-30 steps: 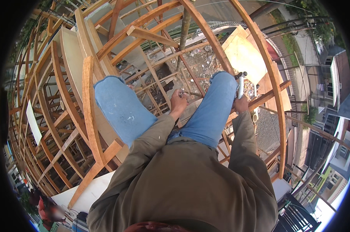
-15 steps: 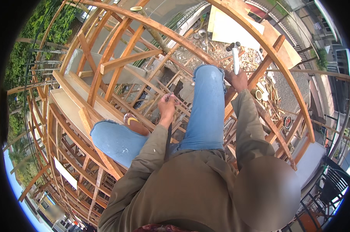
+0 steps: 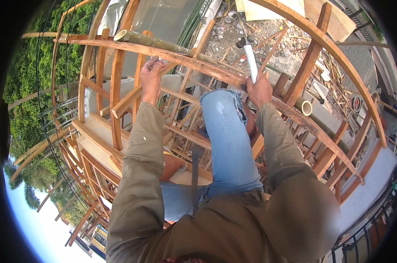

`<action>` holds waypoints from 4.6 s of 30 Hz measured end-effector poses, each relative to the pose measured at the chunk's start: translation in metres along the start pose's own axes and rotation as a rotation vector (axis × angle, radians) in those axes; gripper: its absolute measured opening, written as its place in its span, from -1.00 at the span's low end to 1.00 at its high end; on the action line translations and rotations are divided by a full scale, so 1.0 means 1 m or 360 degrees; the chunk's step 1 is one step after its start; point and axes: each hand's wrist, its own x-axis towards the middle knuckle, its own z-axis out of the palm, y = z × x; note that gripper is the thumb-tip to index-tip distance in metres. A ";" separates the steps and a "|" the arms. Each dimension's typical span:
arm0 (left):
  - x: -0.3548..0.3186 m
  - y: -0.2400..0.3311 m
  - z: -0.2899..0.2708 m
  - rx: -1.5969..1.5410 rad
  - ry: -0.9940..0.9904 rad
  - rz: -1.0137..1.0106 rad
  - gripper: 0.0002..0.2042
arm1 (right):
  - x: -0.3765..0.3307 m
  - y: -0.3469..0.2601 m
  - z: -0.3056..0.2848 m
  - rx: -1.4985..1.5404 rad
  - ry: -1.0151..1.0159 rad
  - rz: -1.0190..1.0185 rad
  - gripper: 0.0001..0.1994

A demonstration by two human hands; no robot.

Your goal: The person assembles a wooden roof truss by positioning wooden planks and securing them with a hammer and nails. The person repeatedly hammers nails into the joints of the wooden frame to fasten the structure.

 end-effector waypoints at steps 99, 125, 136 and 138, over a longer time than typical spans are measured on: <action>0.121 -0.058 0.038 0.1637 -0.0861 0.0746 -0.81 | 0.023 -0.033 0.039 0.0365 0.0218 -0.0331 -0.21; 0.121 -0.056 0.038 0.1748 -0.0873 0.0896 -0.81 | 0.104 -0.119 0.004 0.0952 -0.0928 0.0086 -0.37; 0.121 -0.056 0.037 0.1742 -0.0887 0.0992 -0.81 | 0.134 -0.150 -0.016 0.0811 -0.0636 -0.0218 -0.37; 0.120 -0.056 0.038 0.1734 -0.0888 0.0988 -0.80 | 0.139 -0.150 -0.016 0.0869 -0.0848 -0.0162 -0.39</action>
